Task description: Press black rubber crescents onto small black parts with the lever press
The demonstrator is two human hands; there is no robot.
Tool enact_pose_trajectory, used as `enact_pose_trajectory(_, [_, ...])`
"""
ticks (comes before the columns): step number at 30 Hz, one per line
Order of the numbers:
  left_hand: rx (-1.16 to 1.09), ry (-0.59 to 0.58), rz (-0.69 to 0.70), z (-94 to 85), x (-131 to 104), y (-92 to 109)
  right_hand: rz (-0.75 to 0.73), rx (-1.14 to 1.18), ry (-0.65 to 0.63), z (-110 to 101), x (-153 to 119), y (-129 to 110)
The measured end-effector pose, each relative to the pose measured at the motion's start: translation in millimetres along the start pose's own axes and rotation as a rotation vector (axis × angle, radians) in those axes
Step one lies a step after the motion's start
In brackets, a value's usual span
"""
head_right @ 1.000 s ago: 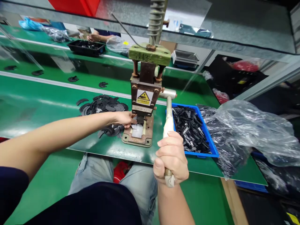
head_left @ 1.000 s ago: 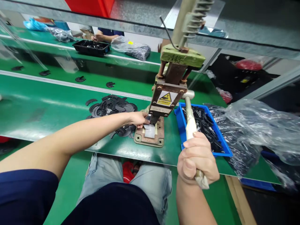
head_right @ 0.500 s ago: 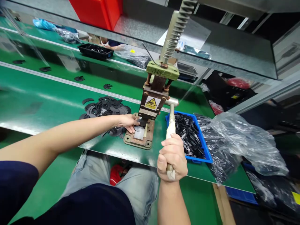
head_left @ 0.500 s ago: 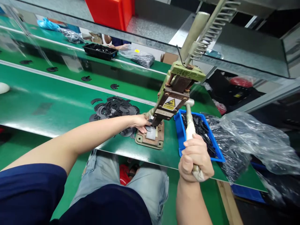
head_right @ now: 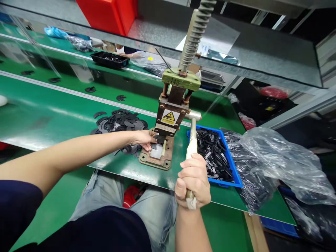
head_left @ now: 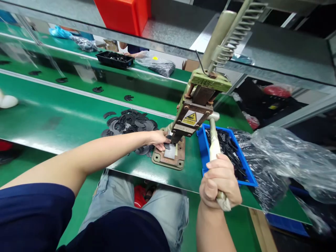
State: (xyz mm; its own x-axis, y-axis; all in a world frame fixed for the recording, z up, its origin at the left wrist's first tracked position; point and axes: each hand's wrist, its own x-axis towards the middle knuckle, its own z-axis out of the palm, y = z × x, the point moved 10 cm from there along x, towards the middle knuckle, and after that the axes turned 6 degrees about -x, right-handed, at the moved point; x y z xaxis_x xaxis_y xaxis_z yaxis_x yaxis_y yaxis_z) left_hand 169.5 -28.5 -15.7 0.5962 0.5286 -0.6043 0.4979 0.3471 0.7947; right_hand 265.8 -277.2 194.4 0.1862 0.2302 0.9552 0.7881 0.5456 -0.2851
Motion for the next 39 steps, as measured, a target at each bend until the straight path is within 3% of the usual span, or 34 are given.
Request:
enact_pose_trajectory(6, [0.081, 0.119, 0.117, -14.4, -11, 9, -0.021, 0.003, -0.027, 2, -1, 1])
enact_pose_trajectory(10, [0.047, 0.077, 0.098, -12.9, -24, 12, -0.005, 0.015, -0.013, 2, -1, 4])
enact_pose_trajectory(13, [0.025, 0.009, 0.2, -13.9, -37, 30, -0.025, 0.03, -0.01, 3, 1, 3])
enact_pose_trajectory(15, [0.101, 0.026, 0.29, -28.7, -49, 39, -0.043, 0.036, -0.017, 3, 2, 1])
enact_pose_trajectory(18, [0.358, 0.208, 0.448, -74.0, -75, 41, -0.036, 0.028, -0.022, 4, 4, 1])
enact_pose_trajectory(20, [0.584, 0.339, 0.537, -101.3, -97, 31, -0.032, 0.029, -0.015, 4, 4, 1])
enact_pose_trajectory(22, [0.821, 0.381, 0.572, -113.1, -113, 10, -0.033, 0.037, -0.001, 4, 4, 2])
enact_pose_trajectory(25, [1.07, 0.332, 0.607, -106.4, -123, -24, -0.052, 0.054, 0.05, 3, 2, 4])
enact_pose_trajectory(28, [1.197, 0.321, 0.593, -95.7, -118, -43, -0.067, 0.054, 0.089, 1, 0, 4])
enact_pose_trajectory(39, [1.313, 0.283, 0.494, -95.7, -88, -36, -0.036, 0.024, 0.042, 2, 3, 3])
